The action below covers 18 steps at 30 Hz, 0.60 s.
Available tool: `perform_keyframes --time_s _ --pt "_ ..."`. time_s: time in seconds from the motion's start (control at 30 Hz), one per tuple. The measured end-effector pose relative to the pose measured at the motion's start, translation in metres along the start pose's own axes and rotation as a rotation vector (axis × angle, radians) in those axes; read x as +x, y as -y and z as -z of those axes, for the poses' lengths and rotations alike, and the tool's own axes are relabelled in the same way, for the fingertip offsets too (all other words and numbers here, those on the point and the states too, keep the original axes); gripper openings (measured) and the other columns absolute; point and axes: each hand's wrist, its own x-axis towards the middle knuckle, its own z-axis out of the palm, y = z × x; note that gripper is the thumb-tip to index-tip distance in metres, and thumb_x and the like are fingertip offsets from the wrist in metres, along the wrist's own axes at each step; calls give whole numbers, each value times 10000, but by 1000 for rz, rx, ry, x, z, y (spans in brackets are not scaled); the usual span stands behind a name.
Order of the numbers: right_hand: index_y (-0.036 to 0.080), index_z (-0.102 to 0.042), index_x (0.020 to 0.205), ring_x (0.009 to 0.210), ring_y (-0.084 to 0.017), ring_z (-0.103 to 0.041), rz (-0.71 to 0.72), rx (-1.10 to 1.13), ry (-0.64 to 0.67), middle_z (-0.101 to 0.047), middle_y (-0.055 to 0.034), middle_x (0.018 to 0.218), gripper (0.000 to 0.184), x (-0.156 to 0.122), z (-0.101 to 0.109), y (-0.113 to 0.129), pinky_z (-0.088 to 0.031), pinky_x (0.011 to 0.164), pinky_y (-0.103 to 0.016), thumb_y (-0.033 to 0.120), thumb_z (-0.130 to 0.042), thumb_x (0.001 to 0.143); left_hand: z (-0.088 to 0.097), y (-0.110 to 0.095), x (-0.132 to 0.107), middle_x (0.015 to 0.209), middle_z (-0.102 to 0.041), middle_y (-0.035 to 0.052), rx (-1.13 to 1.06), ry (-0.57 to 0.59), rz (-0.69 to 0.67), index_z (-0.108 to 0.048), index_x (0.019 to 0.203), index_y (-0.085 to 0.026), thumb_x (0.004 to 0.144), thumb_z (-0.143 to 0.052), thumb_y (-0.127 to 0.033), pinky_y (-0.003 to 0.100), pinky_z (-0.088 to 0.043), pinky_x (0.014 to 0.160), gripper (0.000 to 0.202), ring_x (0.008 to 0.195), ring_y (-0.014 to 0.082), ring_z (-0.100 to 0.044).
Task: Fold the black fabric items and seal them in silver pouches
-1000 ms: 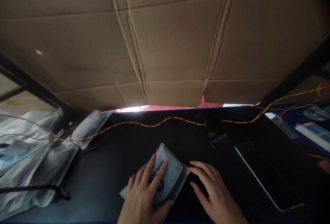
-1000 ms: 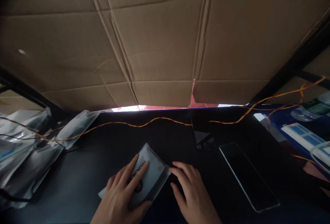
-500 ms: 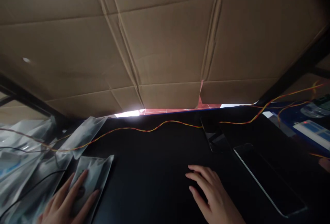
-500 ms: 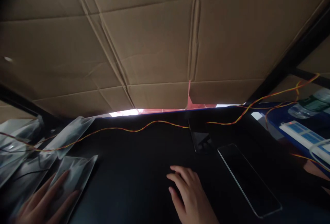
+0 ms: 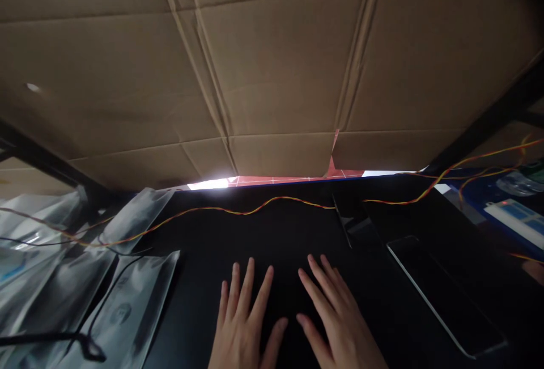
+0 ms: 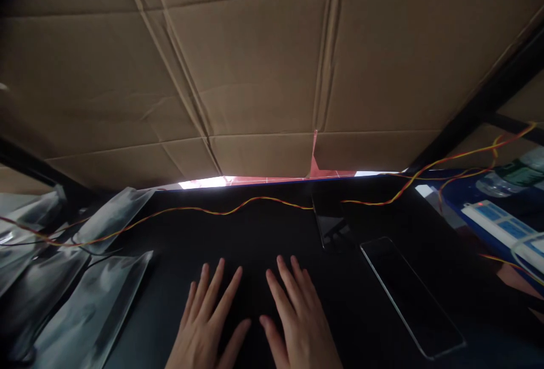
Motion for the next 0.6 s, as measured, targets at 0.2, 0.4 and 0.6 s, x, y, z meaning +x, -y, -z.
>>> perform_keyframes --time_s 0.2,0.4,0.6 --pt "174 -230 1783 1595 -415 -463 35 -77 95 -416 -141 1756 817 0 -10 6 -595 1127 -632 309 -580 1057 -12 -6 2 1776 -412 190 83 34 -12 -333 1751 -212 1059 -527 -380 635 -508 1160 738 1599 424 -472" --pt "222 -181 1796 1614 -395 -435 3 -28 104 -383 -107 1777 831 -2 -8 4 -569 1162 -625 323 -580 1074 -8 0 2 1733 -493 161 25 44 -21 -399 1719 -233 1059 -544 -383 640 -576 1101 693 1572 412 -515" --pt "229 -213 1789 1605 -390 -453 4 -27 98 -415 -104 1761 804 -2 -10 3 -593 1137 -633 361 -586 1090 26 76 -21 1603 -656 40 -81 -37 204 -616 1515 -345 1088 -525 -357 667 -505 1211 437 1510 353 -595"
